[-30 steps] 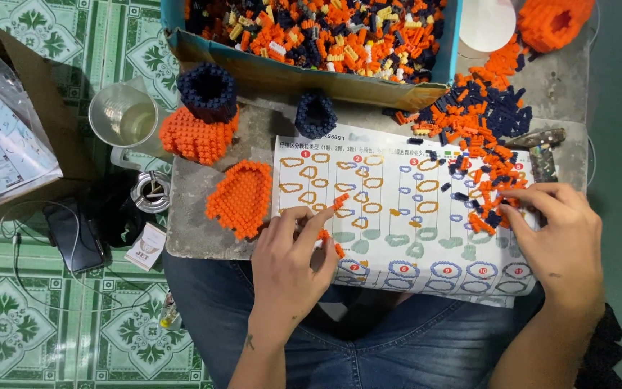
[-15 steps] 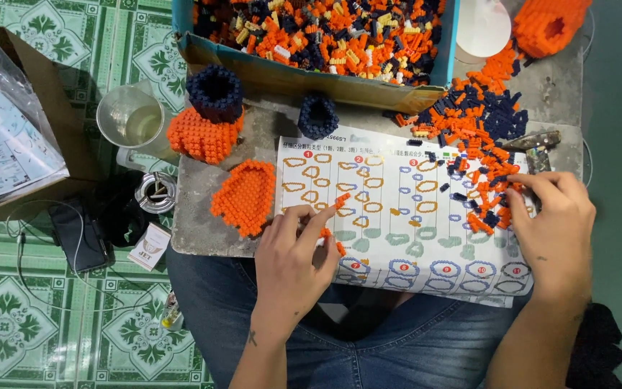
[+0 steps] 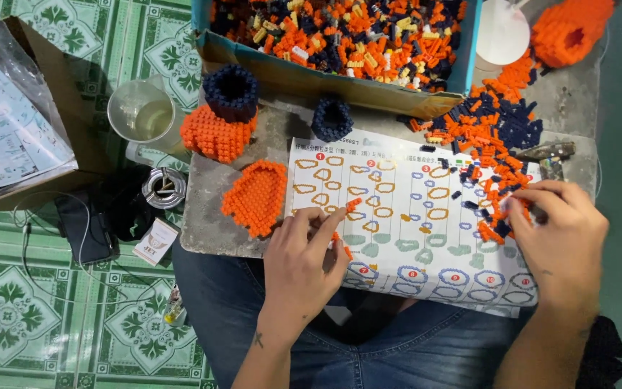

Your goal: The person assembles a foam block structure by hand, attaching small plastic blocks to a larger foam block while holding it steady.

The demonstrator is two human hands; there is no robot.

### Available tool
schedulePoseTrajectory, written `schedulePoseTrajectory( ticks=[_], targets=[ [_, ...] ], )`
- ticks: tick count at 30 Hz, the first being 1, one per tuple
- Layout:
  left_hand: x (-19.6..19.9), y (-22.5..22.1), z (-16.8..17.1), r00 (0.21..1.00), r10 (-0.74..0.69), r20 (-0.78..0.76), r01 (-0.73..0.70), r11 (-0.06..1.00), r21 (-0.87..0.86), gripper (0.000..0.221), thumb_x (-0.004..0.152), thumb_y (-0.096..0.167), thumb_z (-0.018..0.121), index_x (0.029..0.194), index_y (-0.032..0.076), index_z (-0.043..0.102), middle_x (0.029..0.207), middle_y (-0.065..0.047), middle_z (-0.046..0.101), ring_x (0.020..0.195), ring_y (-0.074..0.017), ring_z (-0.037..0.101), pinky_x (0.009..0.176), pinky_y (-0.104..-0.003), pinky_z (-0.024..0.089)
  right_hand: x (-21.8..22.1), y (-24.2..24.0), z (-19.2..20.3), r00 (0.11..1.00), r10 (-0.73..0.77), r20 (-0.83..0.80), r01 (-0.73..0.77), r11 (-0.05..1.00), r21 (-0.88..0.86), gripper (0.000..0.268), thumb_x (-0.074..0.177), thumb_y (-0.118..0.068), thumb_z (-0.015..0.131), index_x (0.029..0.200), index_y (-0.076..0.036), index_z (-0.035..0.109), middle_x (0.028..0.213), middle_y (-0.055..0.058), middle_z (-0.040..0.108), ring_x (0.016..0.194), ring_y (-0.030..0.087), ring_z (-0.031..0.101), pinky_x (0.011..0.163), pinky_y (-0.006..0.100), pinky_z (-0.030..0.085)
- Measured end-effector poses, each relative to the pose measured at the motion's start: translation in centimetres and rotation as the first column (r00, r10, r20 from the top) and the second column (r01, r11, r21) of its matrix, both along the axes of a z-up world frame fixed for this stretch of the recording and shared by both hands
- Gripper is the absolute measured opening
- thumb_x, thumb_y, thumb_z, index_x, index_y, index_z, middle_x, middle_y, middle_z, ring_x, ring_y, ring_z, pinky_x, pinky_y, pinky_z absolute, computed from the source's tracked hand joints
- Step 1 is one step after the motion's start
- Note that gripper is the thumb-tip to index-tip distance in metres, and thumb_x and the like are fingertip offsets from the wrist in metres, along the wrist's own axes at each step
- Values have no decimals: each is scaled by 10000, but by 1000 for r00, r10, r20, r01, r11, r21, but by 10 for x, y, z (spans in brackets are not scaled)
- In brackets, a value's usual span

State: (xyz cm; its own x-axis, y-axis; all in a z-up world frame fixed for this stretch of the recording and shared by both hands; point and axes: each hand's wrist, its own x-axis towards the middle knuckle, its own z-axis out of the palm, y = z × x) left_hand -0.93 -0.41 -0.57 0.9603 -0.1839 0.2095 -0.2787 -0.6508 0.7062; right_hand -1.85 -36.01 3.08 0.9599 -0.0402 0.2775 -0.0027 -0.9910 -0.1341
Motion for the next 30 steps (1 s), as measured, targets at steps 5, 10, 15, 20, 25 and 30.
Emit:
schedulePoseTrajectory(
  ticks=[5,10,15,20,25,30],
  targets=[
    [0,-1,2,1000,-2,-12,2,1000,2,501,848,54,800,1349,64,800,1196,-91,633,927,-224,649,813,-360,540,-1,48,22,994,107,2,-105,971,214,333,926,219,860,1257,178,848,1145,271,845,837,269,718,781,368,580],
    [4,-2,7,1000,11,-23,-11,1000,7,494,836,43,800,1330,55,804,1275,-108,650,952,-241,671,812,-361,552,16,69,-14,933,358,30,-348,880,322,227,884,91,923,1087,38,838,1159,203,870,858,207,813,598,252,616],
    [5,-4,5,1000,-12,4,12,1000,29,542,909,224,829,1438,119,784,1311,-109,633,1009,-233,670,849,-362,534,47,115,6,854,505,-129,-409,803,433,223,875,2,863,1096,-12,850,1087,66,840,780,168,774,660,309,607],
    [2,-5,-5,998,-40,-47,46,993,113,613,874,297,892,1460,148,792,1364,-152,604,1050,-297,659,847,-404,534,79,116,3,706,700,-105,-632,691,351,263,877,-40,831,1138,-9,826,1168,114,825,949,248,803,799,367,642],
    [7,-5,-5,999,-31,-32,35,990,140,564,883,244,894,1424,114,804,1332,-139,612,990,-254,665,813,-371,539,95,114,-10,658,747,-92,-686,645,336,242,871,-28,827,1111,-8,837,1171,101,836,963,242,802,795,364,636],
    [9,-5,-5,998,-38,-45,43,992,120,560,921,258,877,1448,93,787,1290,-104,615,917,-204,625,778,-332,509,98,110,-21,657,752,-48,-667,610,429,224,849,6,858,1072,-10,863,1143,109,835,917,219,800,778,330,653]
  ],
)
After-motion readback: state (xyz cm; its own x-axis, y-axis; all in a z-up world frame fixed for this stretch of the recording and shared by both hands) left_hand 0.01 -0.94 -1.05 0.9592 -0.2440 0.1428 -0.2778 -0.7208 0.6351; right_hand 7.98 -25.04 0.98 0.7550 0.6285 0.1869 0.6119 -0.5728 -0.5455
